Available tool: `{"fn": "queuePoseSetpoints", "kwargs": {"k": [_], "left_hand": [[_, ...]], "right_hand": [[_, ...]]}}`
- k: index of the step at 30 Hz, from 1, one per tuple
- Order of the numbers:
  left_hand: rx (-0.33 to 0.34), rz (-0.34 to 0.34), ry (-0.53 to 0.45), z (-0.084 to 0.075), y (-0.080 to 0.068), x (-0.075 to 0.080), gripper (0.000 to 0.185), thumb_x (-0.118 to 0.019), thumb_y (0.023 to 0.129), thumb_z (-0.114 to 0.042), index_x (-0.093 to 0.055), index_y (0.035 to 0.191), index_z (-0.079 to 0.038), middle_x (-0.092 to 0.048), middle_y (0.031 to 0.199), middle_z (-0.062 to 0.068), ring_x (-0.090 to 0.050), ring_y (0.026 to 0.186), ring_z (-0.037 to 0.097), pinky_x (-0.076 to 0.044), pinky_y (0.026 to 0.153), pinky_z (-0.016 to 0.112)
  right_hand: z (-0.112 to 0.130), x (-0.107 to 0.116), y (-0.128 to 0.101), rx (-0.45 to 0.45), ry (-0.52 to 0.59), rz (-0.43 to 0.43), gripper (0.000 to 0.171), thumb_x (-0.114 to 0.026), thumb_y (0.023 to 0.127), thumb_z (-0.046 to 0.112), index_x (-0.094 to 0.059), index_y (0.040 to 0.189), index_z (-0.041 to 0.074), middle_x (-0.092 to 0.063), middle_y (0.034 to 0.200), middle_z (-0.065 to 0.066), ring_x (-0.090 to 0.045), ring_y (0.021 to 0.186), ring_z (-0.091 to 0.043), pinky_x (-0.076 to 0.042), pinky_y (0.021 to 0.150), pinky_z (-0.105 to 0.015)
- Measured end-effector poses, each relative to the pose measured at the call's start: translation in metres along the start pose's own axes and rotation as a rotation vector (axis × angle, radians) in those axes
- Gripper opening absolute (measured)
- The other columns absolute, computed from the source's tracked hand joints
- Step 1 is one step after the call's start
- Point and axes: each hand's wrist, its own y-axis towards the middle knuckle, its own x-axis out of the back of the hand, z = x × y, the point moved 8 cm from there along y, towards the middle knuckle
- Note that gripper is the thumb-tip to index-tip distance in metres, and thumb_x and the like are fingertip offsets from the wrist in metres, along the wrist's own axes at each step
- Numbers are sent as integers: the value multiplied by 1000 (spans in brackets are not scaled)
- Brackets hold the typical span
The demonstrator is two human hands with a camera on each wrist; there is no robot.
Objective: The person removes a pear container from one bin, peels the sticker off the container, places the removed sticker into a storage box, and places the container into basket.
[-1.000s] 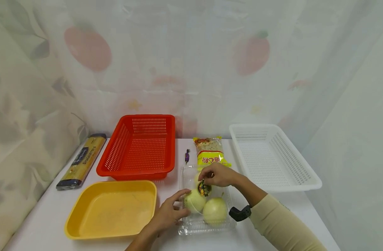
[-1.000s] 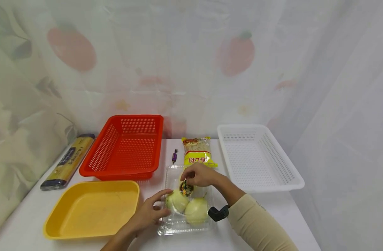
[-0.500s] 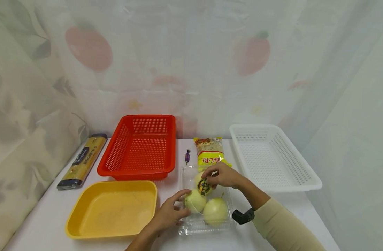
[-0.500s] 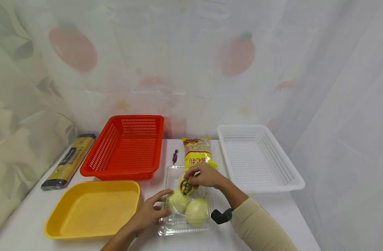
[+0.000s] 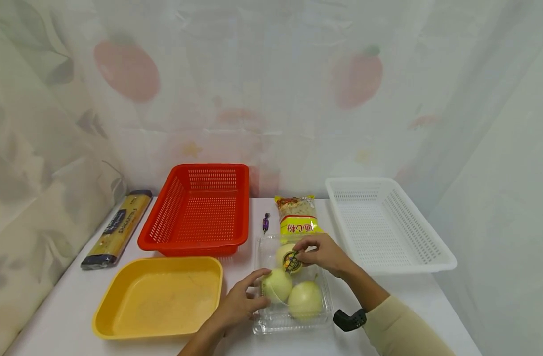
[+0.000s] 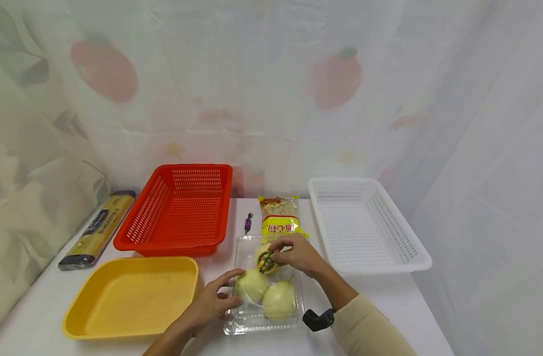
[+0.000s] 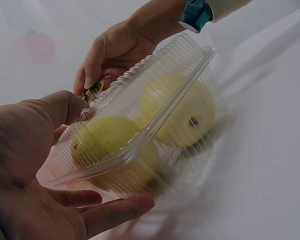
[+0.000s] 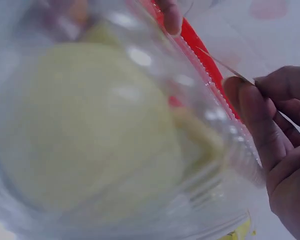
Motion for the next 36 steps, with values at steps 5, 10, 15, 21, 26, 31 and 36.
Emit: {"fn": "queuePoseSetpoints", "kwargs": {"k": [5, 10, 15, 21, 26, 31, 36], "left_hand": [[10, -8, -2, -1, -2, 0, 63, -74, 80, -8, -53, 137, -21, -43, 128, 24, -56, 85, 27, -54, 56, 38], [12, -8, -15, -3, -4, -1, 64, -74, 80, -7, -52, 138, -19, -42, 128, 24, -56, 86, 27, -54, 55, 38], [24, -2, -15, -3, -4, 0, 66, -74, 81, -8, -50, 140, -20, -42, 129, 24, -57, 85, 26, -54, 57, 40], [34, 7, -7, -4, -4, 1, 70, -75, 81, -9, -46, 144, -17, -41, 133, 26, -59, 85, 26, -55, 58, 41], [9, -4, 17, -11, -7, 2, 72, -75, 81, -10, -43, 146, -14, -42, 133, 28, -61, 87, 27, -54, 59, 40], [-7, -50, 103, -22, -14, 7, 73, -76, 81, -13, -44, 146, -13, -42, 131, 33, -61, 96, 34, -55, 69, 44], [-16, -93, 168, -34, -21, 16, 72, -77, 80, -16, -45, 145, -14, -46, 132, 30, -60, 101, 37, -54, 75, 46]], "right_hand": [[-5, 2, -6, -2, 46, -76, 19, -69, 84, -2, -67, 101, -10, -63, 97, -16, -67, 75, -22, -57, 70, -39], [-4, 2, -12, 6, 73, -118, 20, -70, 85, 0, -66, 101, -11, -64, 103, -18, -66, 79, -22, -57, 70, -36], [1, 0, -17, 34, 114, -133, 24, -71, 85, 1, -64, 104, -13, -64, 102, -18, -66, 81, -21, -57, 71, -35], [5, -1, -22, 59, 162, -151, 25, -70, 85, -3, -62, 104, -16, -62, 97, -19, -67, 80, -21, -57, 72, -39], [7, -1, -24, 75, 184, -167, 25, -67, 85, -6, -60, 105, -19, -60, 96, -18, -66, 80, -19, -57, 71, -37], [7, 2, -27, 55, 182, -196, 24, -67, 85, -5, -61, 105, -17, -58, 98, -18, -65, 81, -20, -57, 71, -35], [8, 4, -30, 37, 188, -215, 24, -68, 84, -5, -62, 105, -16, -57, 99, -19, -64, 82, -20, -57, 71, -35]]}}
